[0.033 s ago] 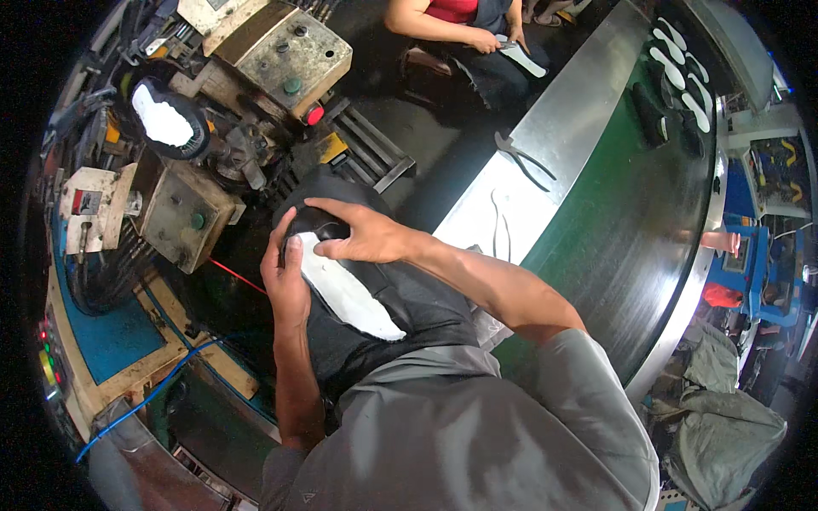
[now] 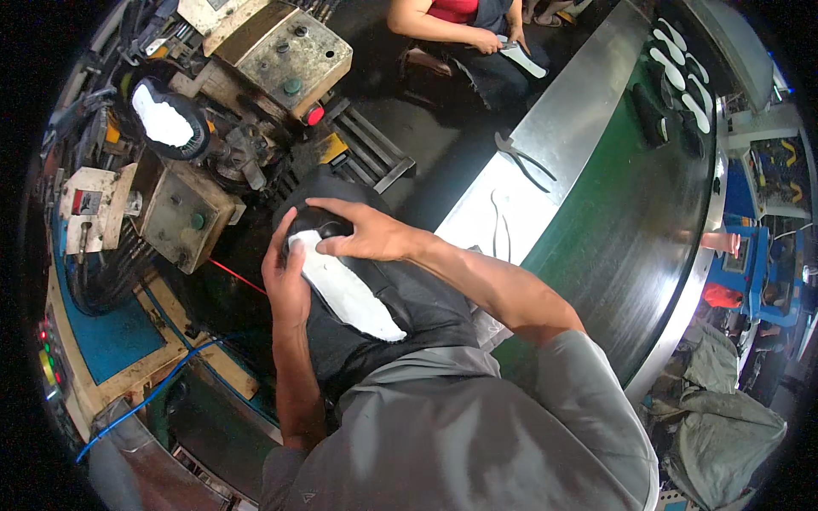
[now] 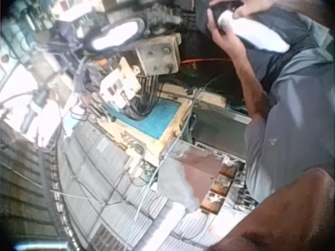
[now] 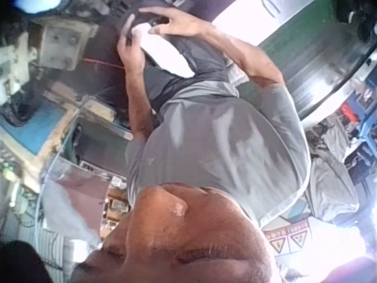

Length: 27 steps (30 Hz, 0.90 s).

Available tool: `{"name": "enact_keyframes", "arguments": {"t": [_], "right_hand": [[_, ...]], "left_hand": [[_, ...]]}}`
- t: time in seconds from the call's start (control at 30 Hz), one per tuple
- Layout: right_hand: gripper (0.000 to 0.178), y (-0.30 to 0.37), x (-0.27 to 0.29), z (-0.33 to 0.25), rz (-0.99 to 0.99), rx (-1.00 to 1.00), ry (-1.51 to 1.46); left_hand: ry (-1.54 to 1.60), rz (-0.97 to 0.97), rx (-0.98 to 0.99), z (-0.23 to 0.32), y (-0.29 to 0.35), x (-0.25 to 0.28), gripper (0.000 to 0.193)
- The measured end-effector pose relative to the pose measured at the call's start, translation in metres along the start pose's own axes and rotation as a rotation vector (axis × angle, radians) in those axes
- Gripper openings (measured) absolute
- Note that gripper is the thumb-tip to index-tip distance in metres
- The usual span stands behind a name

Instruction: The recorder performs shoe assembly tasks including applying adhesive, positioning soles, and using a machine press.

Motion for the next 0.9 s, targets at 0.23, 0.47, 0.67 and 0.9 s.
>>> {"name": "enact_keyframes", "arguments": {"t": [0.23, 0.47, 0.67, 0.9], "right_hand": [[0.081, -0.012, 0.003, 0.035, 0.068, -0.064, -0.082], [0.089, -0.004, -0.006, 0.053, 0.145, -0.115, -0.342], [0.104, 0.088, -0.029, 0.059, 0.302, -0.215, 0.265], [0.097, 0.125, -0.072, 0.002, 0.233, 0.042, 1.123]], "left_hand": [[0.335, 0.124, 0.106, -0.028, 0.010, -0.020, 0.048], [0.065, 0.029, 0.176, -0.045, 0.006, -0.020, 0.055], [0.185, -0.174, 0.307, -0.046, 0.067, -0.010, 0.080], [0.693, -0.055, 0.516, -0.012, 0.069, -0.019, 0.085]]}}
Point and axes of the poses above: each hand's wrist, its own y-axis away from the middle knuckle, its own x-axis out of the back of the hand, z = x × y, the point moved 1 cm from there along -y, towards the middle knuckle, and after that the axes turned 10 degrees about -x, right-handed, at the moved point
